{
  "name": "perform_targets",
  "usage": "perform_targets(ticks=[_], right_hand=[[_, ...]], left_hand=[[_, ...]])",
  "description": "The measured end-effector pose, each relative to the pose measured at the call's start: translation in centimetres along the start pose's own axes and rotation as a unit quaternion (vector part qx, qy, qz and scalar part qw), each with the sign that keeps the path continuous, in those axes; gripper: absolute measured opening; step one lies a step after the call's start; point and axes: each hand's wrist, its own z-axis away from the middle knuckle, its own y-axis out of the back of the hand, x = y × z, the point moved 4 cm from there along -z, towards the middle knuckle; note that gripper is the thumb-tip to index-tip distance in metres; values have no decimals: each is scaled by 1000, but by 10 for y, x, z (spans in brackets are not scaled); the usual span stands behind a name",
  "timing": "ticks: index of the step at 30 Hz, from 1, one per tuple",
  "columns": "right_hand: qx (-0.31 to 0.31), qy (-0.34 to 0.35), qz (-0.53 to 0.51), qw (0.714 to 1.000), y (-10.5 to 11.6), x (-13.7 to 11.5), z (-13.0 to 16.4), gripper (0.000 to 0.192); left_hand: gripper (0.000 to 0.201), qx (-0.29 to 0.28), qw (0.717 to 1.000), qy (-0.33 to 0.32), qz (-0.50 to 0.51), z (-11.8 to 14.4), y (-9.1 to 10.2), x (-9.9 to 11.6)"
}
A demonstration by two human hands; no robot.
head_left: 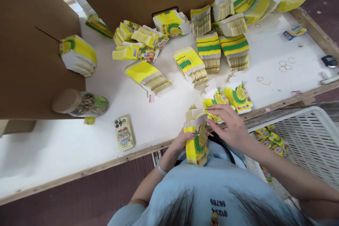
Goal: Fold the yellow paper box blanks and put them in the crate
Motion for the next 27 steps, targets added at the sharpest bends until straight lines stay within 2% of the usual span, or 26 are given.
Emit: perform_targets(ticks=[5,7,13,16,21,25,27], right_hand=[[-131,19,-15,991,2,11,-13,25],[-137,23,10,990,-2,10,-11,33],[-100,-3,38,994,-18,5,5,57],[-75,5,39,996,-18,1,8,53],[-20,14,6,1000,-5,5,1,23],[-123,-6,-65,990,-2,21,-14,18],[-148,7,-68,987,-4,22,-14,17]], left_hand=[[49,-27,1000,5,-9,-1,-2,-1],[49,-22,1000,0,-5,-1,0,-1],[51,-18,1000,11,2,-2,8,-7],[58,-29,999,17,2,-3,12,-9],[55,-38,999,15,-5,-4,13,-10],[60,-45,999,16,-2,-5,8,-8],[64,-32,999,16,10,-5,7,-6]])
